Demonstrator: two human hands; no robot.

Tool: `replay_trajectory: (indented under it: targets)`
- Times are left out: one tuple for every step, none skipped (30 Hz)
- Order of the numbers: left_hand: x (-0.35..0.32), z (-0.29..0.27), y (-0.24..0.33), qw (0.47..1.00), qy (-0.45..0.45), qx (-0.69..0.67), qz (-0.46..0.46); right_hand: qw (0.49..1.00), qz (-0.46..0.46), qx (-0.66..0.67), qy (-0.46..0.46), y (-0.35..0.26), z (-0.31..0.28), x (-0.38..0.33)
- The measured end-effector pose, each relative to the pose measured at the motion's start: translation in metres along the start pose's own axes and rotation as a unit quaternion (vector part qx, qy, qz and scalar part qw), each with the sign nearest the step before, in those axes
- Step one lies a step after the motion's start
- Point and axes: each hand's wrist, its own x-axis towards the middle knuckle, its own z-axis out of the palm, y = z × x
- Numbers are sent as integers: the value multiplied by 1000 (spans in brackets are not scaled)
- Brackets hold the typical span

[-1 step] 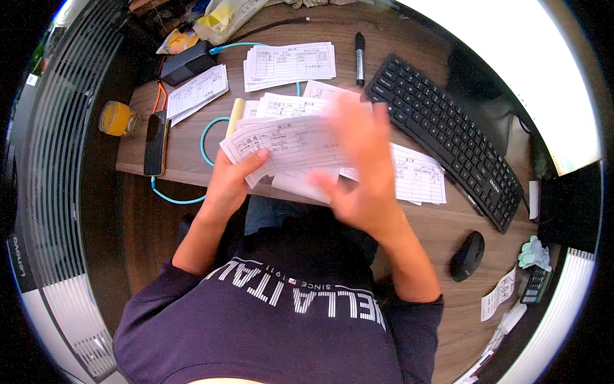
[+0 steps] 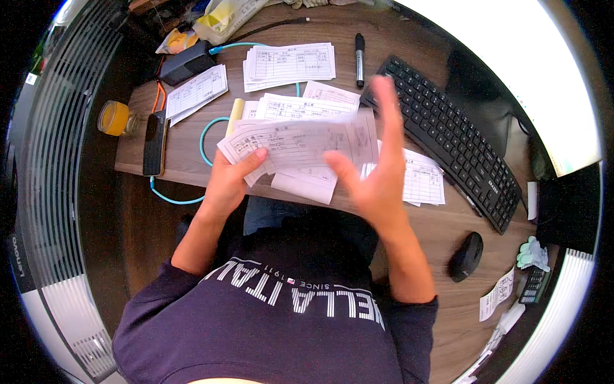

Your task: The person takes papers out of a blue folder on a shelf and spreads them on the desk. They pick up the papers by hand to look at them, organize them into different stacks, and finally put them back into the folder.

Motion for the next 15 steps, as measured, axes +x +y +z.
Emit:
replay_trajectory:
  targets:
    - [3,-2,-2,999,-11,22,24,991,101,79,39,5,4,3]
    - [6,-3,-5,998,-22,44,48,979,159,128,-3,13,2,5]
    - [9,-4,-5,995,-34,67,71,959,217,176,-42,23,-5,7]
    - [13,-5,-3,987,-54,117,94,932,274,224,-80,28,-9,7]
    - [18,-6,1,977,-74,165,117,925,287,233,-91,30,-11,7]
    - [22,-6,3,963,-92,214,139,929,286,210,-105,33,-11,6]
    - [27,-7,2,957,-103,223,156,933,284,188,-119,37,-12,6]
    - [32,-9,0,950,-113,233,173,935,282,166,-134,41,-11,5]
    - [35,-11,-1,943,-122,244,193,933,289,184,-113,43,-8,5]
    - [36,-13,-3,945,-121,240,186,934,293,174,-106,46,-8,2]
    - [38,-15,-6,948,-118,236,180,935,296,164,-100,50,-11,-1]
    - [38,-19,-5,950,-111,235,175,936,299,160,-98,52,-8,-2]
    - [38,-18,-4,950,-112,246,158,936,301,153,-96,49,-3,-3]
    - [39,-15,-5,952,-116,240,154,938,296,159,-92,49,1,-3]
    - [38,-12,-6,954,-119,233,150,938,291,165,-88,48,6,-4]
